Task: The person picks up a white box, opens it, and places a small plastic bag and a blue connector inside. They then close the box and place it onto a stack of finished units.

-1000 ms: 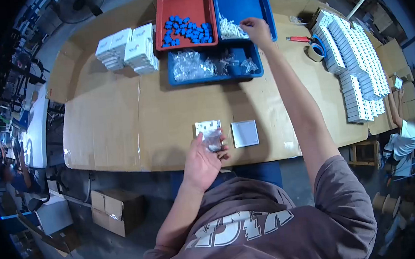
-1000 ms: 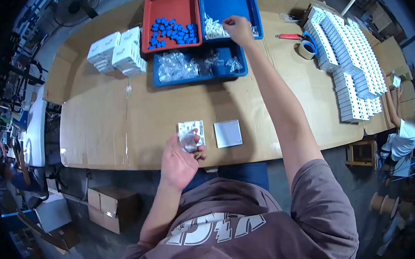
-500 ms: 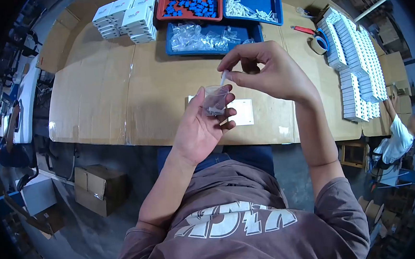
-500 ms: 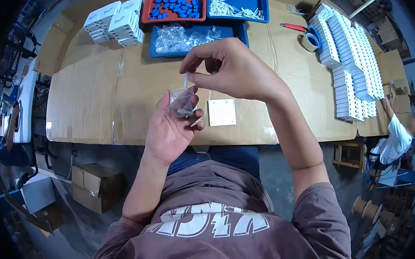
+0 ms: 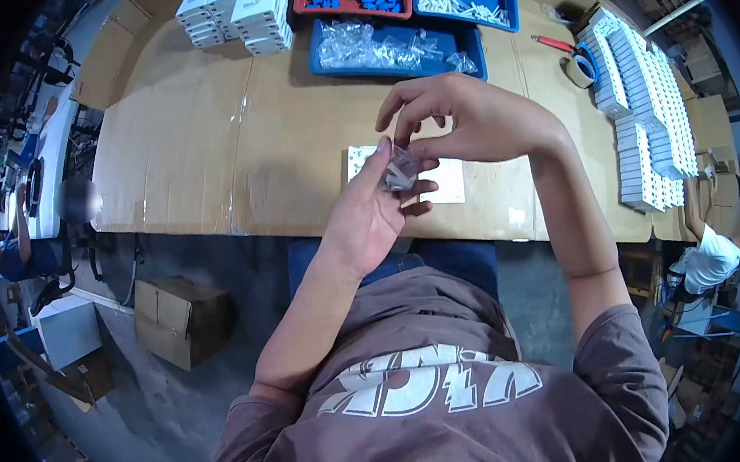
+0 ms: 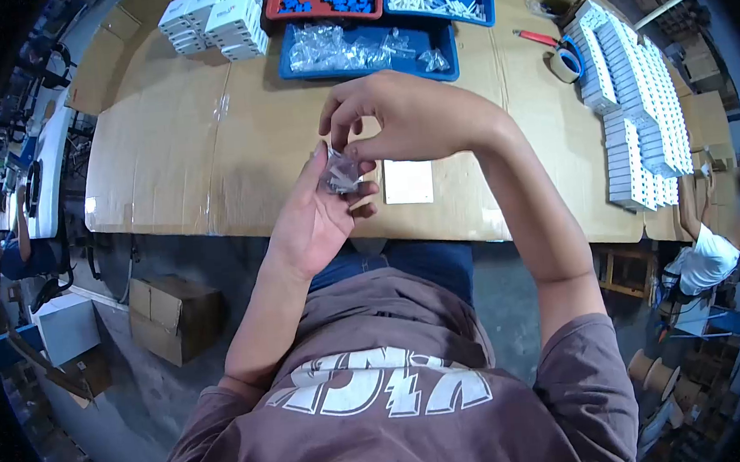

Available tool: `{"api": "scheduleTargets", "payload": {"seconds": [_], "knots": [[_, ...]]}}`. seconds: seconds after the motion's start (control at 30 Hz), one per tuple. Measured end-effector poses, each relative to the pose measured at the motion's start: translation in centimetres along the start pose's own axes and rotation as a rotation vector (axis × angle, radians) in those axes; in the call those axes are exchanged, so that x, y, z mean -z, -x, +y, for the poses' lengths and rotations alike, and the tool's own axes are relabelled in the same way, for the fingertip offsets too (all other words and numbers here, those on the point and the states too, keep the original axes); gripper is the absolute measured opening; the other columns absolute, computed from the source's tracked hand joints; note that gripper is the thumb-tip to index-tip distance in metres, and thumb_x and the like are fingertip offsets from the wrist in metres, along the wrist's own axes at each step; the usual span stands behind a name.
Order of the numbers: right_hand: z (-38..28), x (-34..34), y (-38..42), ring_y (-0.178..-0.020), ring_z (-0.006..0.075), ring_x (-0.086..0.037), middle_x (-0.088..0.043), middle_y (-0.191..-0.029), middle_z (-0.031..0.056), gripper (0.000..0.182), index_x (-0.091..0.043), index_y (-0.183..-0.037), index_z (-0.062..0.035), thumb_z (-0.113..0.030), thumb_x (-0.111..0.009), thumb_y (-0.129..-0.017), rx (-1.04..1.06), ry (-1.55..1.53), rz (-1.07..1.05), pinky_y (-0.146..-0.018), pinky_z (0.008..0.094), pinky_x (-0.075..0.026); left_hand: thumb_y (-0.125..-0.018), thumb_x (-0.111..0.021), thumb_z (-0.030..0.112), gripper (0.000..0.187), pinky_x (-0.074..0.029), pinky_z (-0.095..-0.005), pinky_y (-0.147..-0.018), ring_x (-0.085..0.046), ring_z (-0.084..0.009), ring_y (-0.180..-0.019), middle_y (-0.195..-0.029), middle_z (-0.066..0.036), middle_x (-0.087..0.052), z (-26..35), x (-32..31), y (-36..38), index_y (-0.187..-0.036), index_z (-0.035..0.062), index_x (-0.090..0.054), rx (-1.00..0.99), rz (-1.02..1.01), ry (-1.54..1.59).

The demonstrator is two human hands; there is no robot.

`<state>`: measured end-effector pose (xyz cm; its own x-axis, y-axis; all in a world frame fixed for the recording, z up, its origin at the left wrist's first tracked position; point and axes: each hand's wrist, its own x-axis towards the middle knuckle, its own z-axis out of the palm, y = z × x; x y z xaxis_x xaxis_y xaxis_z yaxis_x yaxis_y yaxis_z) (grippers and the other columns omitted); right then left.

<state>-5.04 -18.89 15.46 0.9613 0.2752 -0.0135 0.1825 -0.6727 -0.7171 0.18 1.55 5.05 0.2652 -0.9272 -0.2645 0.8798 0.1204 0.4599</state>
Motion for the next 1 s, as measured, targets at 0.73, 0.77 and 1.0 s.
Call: {"api": "scheduleTargets", "payload": {"seconds": [0.73, 0.77, 1.0], "knots": [[20.9, 5.0, 1.4, -0.093, 0.0216, -0.072, -0.077, -0.1, 0.0101, 0.02, -0.075, -0.112, -0.0039, -0.015, -0.064, -0.098, -0.487, 0.15, 0.674, -0.083, 0.0351, -0.055, -0.108, -0.043, 0.05, 0.055, -0.047, -0.0353, -0.082, -0.057, -0.0172, -0.084, -0.1, -0.002, -0.067, -0.5, 1.0, -1.5, -0.134, 0.0042, -0.06, 0.08, 0.067, 0.061], [23.4, 5.7, 1.2, -0.092, 0.0254, -0.073, -0.077, -0.1, 0.0126, 0.021, -0.075, -0.112, -0.0048, -0.015, -0.064, -0.097, -0.51, 0.195, 0.745, -0.083, 0.0368, -0.056, -0.108, -0.043, 0.05, 0.055, -0.047, -0.0356, -0.082, -0.057, -0.0173, -0.085, -0.101, -0.002, -0.067, -0.5, 0.9, -1.4, -0.134, 0.0043, -0.06, 0.084, 0.074, 0.068], [31.1, 9.2, -1.8, -0.099, 0.0371, -0.071, -0.075, -0.106, 0.0154, 0.023, -0.077, -0.11, -0.0097, -0.014, -0.062, -0.093, -0.519, 0.525, 0.736, -0.088, 0.0454, -0.056, -0.108, -0.044, 0.046, 0.051, -0.05, -0.0365, -0.084, -0.059, -0.0181, -0.087, -0.101, -0.003, -0.068, -0.8, 1.9, -2.2, -0.133, 0.0039, -0.06, 0.092, 0.079, 0.066]]}}
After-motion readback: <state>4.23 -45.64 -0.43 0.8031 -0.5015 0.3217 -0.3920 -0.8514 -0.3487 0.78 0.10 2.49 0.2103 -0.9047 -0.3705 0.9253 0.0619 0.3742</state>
